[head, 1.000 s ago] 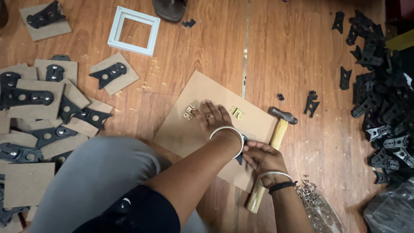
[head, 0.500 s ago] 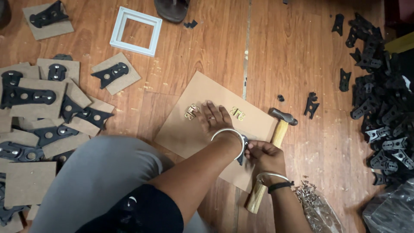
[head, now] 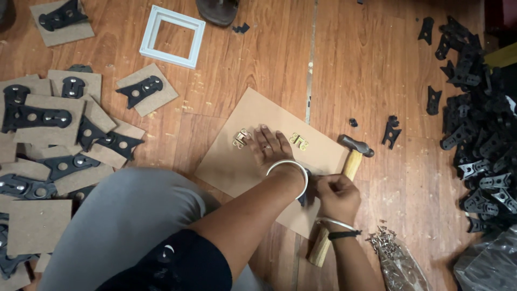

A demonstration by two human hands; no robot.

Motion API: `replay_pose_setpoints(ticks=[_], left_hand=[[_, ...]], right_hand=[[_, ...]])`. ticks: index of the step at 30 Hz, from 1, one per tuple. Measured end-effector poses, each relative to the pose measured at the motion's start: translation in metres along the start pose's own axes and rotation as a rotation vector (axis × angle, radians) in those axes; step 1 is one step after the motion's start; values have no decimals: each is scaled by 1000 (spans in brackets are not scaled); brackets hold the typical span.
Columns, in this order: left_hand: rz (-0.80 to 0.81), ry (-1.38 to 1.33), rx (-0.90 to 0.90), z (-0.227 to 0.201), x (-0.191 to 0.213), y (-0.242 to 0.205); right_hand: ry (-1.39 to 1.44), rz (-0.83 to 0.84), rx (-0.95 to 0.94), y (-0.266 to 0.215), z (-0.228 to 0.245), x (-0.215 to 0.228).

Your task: The person sits on the floor and attaches small metal hanger brackets to cardboard frame backings. They place a bracket on a backing board, position nails, and hammer the nails in with a claw hammer, setting finished boards aside and picking up the next backing from a pile.

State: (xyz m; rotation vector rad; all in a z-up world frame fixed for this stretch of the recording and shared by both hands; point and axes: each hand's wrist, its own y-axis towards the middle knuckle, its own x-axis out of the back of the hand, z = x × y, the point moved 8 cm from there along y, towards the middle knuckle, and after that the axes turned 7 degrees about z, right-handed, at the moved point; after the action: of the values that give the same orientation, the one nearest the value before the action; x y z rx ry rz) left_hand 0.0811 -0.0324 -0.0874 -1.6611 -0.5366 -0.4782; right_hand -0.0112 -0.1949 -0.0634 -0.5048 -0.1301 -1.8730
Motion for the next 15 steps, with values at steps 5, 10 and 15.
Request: replay_pose_setpoints(ticks=[5,10,15], left_hand=[[135,-57,-57,14,39,-62],[-20,-2,7,3,11,-14],[30,1,1,8,22,-30]], right_hand=[[238,71,-254,-1,12,-11],[417,92,-436,-1,-12,-12],[414,258,-454,0,-42,-20]])
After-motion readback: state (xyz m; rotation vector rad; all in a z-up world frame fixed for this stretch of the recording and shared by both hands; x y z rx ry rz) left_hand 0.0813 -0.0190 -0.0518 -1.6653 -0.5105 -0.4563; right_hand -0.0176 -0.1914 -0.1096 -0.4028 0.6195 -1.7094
